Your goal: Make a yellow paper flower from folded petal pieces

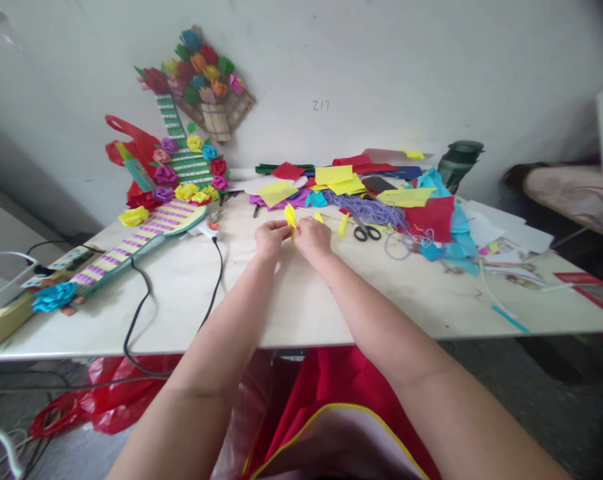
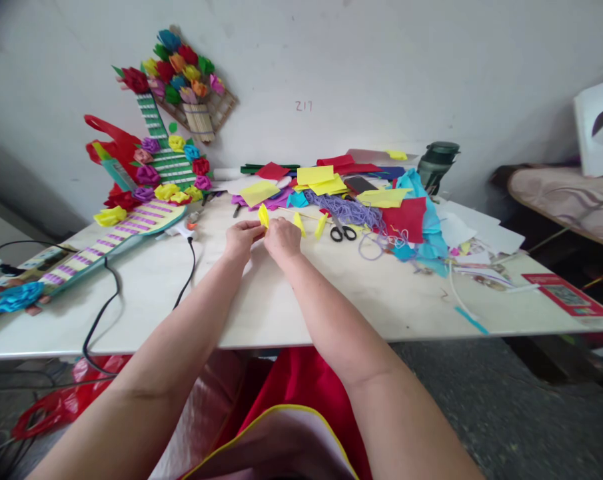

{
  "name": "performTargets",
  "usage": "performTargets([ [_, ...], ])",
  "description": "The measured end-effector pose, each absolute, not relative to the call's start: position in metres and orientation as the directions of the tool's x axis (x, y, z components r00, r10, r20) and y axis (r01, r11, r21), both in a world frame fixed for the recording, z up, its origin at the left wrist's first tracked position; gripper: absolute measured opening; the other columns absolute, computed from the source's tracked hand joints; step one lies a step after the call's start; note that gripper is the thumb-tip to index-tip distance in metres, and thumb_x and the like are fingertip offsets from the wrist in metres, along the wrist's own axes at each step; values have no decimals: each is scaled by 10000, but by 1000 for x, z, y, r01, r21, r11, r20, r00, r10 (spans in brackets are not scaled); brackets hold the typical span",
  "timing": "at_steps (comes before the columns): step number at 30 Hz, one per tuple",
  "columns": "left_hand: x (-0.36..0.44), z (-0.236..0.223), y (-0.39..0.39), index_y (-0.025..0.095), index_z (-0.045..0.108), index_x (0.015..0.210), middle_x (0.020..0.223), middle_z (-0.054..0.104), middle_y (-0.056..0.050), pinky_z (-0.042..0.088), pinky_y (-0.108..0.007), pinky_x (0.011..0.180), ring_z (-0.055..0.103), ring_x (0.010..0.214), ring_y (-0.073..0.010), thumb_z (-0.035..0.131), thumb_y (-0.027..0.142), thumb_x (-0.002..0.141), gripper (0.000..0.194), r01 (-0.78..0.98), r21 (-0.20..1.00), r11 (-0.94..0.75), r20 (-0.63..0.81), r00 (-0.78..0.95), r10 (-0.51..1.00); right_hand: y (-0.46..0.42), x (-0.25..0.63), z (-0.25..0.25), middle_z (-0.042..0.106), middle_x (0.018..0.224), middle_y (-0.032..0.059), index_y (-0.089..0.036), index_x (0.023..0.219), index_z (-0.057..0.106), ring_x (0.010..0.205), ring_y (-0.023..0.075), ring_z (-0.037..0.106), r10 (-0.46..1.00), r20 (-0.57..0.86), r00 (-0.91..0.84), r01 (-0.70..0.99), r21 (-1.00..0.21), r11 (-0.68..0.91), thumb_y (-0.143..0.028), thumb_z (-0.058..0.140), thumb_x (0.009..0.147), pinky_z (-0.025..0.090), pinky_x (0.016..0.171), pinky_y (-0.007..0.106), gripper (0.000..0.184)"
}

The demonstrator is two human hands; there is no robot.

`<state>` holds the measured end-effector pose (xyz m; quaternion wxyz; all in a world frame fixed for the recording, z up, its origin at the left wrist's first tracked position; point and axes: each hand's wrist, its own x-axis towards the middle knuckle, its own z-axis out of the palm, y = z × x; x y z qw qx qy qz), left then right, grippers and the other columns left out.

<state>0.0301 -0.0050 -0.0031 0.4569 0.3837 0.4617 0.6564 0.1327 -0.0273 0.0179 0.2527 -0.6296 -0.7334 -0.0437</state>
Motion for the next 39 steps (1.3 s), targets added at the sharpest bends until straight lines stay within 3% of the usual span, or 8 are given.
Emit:
performTargets([
  [12,29,1,-4,104,658,695,648,662,-26,517,-275,724,606,579,-103,765,151,475,250,-398,909,-122,60,-165,984,-28,133,15,627,973,128,-146,984,642,928,223,596,875,462,-142,953,-177,248,-199,372,875,452,743,302,295],
  [17,30,0,-5,100,672,731,654,665,-25,506,-278,720,620,628,-127,811,201,428,348,-356,919,-169,111,-178,978,-30,129,16,613,1004,151,-130,1037,638,949,241,572,873,452,-185,944,-164,285,-159,348,874,445,766,324,335],
  [25,25,-8,2,108,680,737,608,650,-16,496,-272,699,634,645,-147,809,237,464,328,-297,939,-174,111,-216,970,-33,122,14,608,1003,171,-103,1061,638,961,247,559,865,449,-226,931,-163,328,-133,354,855,445,773,330,351],
  [28,24,-7,3,106,676,717,609,649,-14,498,-271,702,622,623,-131,795,218,484,285,-306,939,-159,90,-228,970,-33,123,14,622,977,146,-128,973,666,923,227,576,872,455,-178,918,-242,314,-175,372,861,444,777,315,317],
  [31,24,-4,1,104,673,714,613,647,-13,494,-265,702,612,618,-119,795,202,486,276,-334,931,-146,78,-208,975,-29,127,15,637,990,104,-155,941,673,912,201,587,882,468,-57,871,-409,273,-221,385,869,441,796,294,304],
  [35,24,-1,-1,98,676,723,637,656,-29,486,-250,699,611,627,-114,793,194,502,268,-389,912,-128,85,-127,988,-17,136,14,645,1071,62,-187,1030,664,966,168,587,906,397,144,729,-662,175,-236,410,859,431,850,266,310],
  [39,23,-3,0,100,680,743,688,671,-42,487,-242,712,625,665,-117,772,188,544,236,-435,894,-110,97,-52,994,-7,139,7,651,1118,60,-186,1118,642,1025,150,588,938,324,122,589,-785,194,-291,404,877,419,902,253,354],
])
